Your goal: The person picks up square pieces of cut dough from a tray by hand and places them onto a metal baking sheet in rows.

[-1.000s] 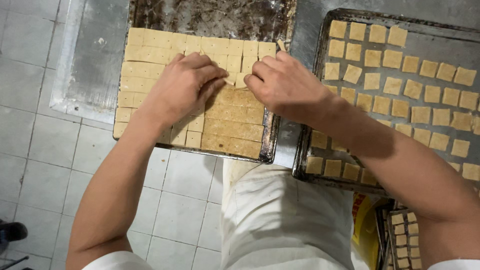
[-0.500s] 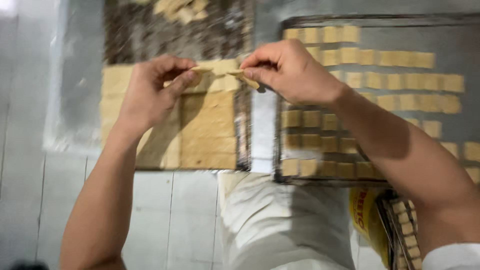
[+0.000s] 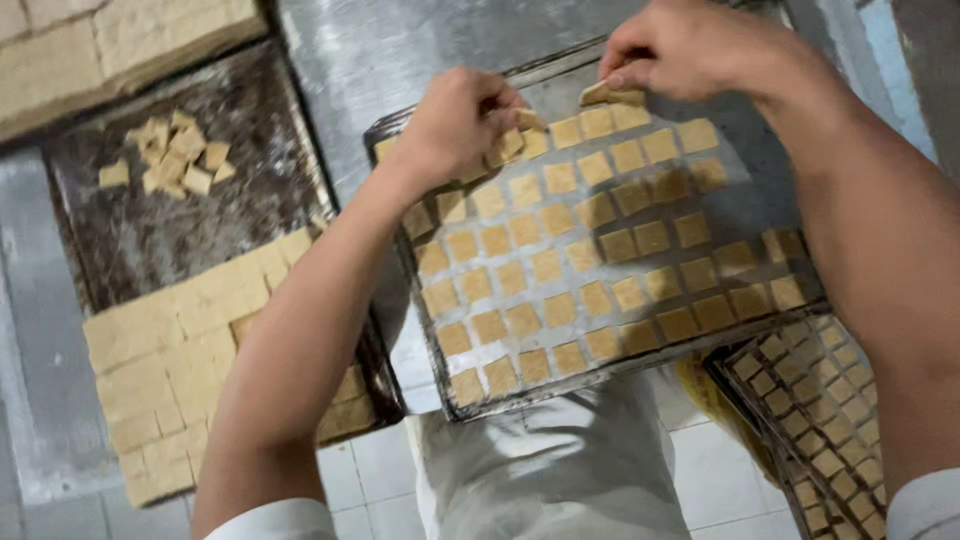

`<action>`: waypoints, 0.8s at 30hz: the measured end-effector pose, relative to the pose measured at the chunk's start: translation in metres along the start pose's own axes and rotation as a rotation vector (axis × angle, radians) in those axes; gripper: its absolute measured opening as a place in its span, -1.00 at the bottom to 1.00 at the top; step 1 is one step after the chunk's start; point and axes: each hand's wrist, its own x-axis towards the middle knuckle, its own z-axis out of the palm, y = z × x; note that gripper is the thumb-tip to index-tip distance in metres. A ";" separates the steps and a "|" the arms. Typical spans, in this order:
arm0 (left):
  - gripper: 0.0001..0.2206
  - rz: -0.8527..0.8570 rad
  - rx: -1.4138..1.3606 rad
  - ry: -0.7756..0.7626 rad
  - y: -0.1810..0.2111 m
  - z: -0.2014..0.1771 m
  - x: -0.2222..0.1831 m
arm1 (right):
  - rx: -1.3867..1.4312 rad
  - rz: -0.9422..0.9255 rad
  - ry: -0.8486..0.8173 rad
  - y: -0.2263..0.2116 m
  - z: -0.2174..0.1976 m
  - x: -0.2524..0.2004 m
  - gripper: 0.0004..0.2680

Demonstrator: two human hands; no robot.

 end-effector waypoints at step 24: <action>-0.88 0.113 0.424 0.123 -0.001 0.011 0.019 | 0.038 -0.115 0.173 -0.058 0.006 0.013 -0.76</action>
